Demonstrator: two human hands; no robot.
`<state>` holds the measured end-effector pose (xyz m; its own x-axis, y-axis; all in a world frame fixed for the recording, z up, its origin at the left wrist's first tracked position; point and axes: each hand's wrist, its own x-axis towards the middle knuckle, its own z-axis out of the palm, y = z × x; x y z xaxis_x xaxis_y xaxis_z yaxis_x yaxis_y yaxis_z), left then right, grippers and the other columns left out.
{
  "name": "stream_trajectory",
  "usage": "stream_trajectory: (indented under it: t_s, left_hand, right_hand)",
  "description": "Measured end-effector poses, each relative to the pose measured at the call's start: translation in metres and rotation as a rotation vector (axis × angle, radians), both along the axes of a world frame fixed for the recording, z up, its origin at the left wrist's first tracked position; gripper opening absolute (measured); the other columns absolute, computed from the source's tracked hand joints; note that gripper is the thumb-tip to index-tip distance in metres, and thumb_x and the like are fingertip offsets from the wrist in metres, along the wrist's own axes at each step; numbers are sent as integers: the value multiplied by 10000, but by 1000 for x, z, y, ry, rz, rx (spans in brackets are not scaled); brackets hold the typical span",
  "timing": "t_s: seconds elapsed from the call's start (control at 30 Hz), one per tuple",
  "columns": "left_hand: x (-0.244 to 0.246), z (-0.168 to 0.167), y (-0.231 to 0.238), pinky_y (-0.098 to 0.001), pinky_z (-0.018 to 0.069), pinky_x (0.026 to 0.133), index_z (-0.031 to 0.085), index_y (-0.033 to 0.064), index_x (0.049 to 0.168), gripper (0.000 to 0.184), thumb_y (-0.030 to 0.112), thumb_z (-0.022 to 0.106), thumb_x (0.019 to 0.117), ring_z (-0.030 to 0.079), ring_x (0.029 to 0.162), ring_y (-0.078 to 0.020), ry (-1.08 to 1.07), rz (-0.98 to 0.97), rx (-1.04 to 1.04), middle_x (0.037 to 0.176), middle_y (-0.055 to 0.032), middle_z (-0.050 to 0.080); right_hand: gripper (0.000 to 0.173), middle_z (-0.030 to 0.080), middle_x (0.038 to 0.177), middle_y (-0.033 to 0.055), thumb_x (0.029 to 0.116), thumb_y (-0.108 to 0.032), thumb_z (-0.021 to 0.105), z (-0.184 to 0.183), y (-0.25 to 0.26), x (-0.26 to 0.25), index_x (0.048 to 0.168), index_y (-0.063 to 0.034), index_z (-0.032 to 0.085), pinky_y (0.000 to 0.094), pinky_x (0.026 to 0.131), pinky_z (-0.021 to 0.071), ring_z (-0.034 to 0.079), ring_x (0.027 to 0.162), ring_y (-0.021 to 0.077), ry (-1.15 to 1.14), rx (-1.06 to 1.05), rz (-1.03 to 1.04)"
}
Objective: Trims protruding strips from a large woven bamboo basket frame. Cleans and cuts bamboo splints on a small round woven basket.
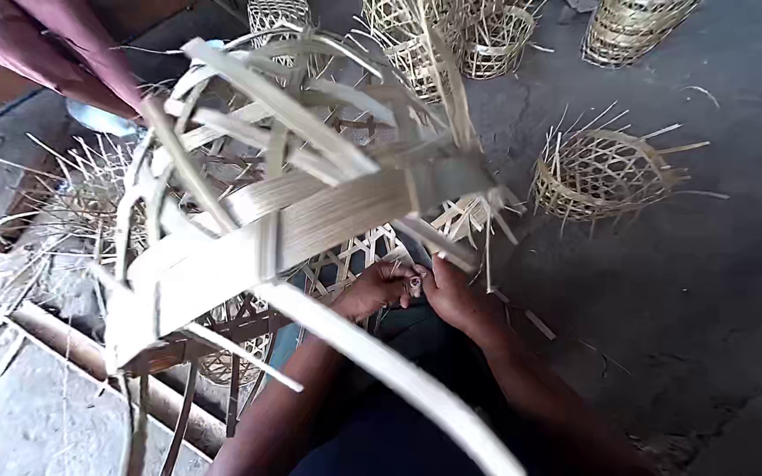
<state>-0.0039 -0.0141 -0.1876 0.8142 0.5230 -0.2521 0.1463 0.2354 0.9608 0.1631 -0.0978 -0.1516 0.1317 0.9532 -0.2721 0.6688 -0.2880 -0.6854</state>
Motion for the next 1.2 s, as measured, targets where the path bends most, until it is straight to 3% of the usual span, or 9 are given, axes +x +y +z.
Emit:
stream_trajectory:
  t_s: [0.13, 0.2, 0.37, 0.47, 0.67, 0.77, 0.87, 1.0, 1.2]
  left_hand:
    - [-13, 24, -2, -189, 536, 633, 731, 52, 1043, 143, 121, 738, 917, 638, 687, -8, -192, -268, 75, 845, 36, 731]
    - [-22, 47, -2, -152, 450, 552, 733, 66, 1156, 338, 172, 833, 851, 561, 627, 20, -273, -382, 109, 850, 33, 726]
    - [-24, 62, 3, -243, 556, 699, 767, 59, 974, 205, 185, 614, 1025, 687, 747, -26, 181, 138, 317, 864, 19, 769]
    - [-6, 51, -1, -238, 492, 614, 761, 70, 985, 291, 265, 559, 1062, 658, 691, 1, 342, 187, 260, 888, 30, 780]
    - [-7, 44, -5, -401, 562, 811, 753, 110, 911, 351, 360, 552, 1053, 702, 795, -73, 601, 236, 411, 853, 48, 755]
    - [-5, 48, -7, -268, 469, 574, 751, 118, 1029, 360, 340, 473, 1090, 554, 580, -14, 548, 179, 266, 910, 58, 745]
    - [-1, 39, -8, -156, 347, 423, 651, 27, 1228, 360, 242, 382, 1124, 408, 440, 17, 165, 180, -156, 974, -19, 747]
    - [-6, 8, 2, -128, 306, 417, 602, 90, 1047, 256, 219, 390, 1110, 346, 454, 22, -125, 184, -375, 714, 71, 520]
    - [-4, 2, 4, -126, 306, 410, 599, 113, 911, 296, 211, 396, 1103, 360, 442, 22, -137, 171, -428, 647, 82, 496]
  right_hand:
    - [363, 646, 852, 155, 1077, -299, 495, -26, -1, 11, 1227, 21, 578, 468, 757, 562, 661, 771, 257, 173, 225, -49]
    - [364, 586, 759, 104, 1085, -342, 471, -22, -2, 19, 1200, -12, 575, 443, 660, 538, 597, 651, 221, 180, 251, -87]
    - [441, 565, 774, 102, 1105, -351, 428, 17, -11, 29, 1450, -79, 470, 457, 657, 526, 582, 655, 235, 133, 94, -166]
    - [382, 575, 772, 98, 1106, -344, 428, 31, -12, 24, 1305, -38, 543, 451, 683, 528, 603, 683, 235, 59, 85, -154]
    - [365, 598, 790, 135, 1103, -323, 451, 53, -18, 28, 1278, -22, 558, 500, 700, 531, 629, 722, 285, -86, 125, -176]
    - [360, 583, 775, 103, 1101, -355, 448, 56, -16, 30, 1286, -63, 548, 468, 653, 535, 611, 668, 243, -32, 138, -167]
    - [453, 588, 768, 75, 1097, -354, 445, 56, -17, 26, 1511, -169, 443, 417, 611, 541, 593, 620, 196, 96, 177, -137]
    - [501, 573, 753, 35, 1086, -370, 441, 25, -29, 28, 1552, -192, 403, 365, 568, 531, 565, 580, 151, 194, 154, -86]
    - [501, 646, 860, 119, 1091, -339, 433, -18, -44, 17, 1506, -58, 448, 439, 717, 548, 631, 716, 232, 94, 36, -18]
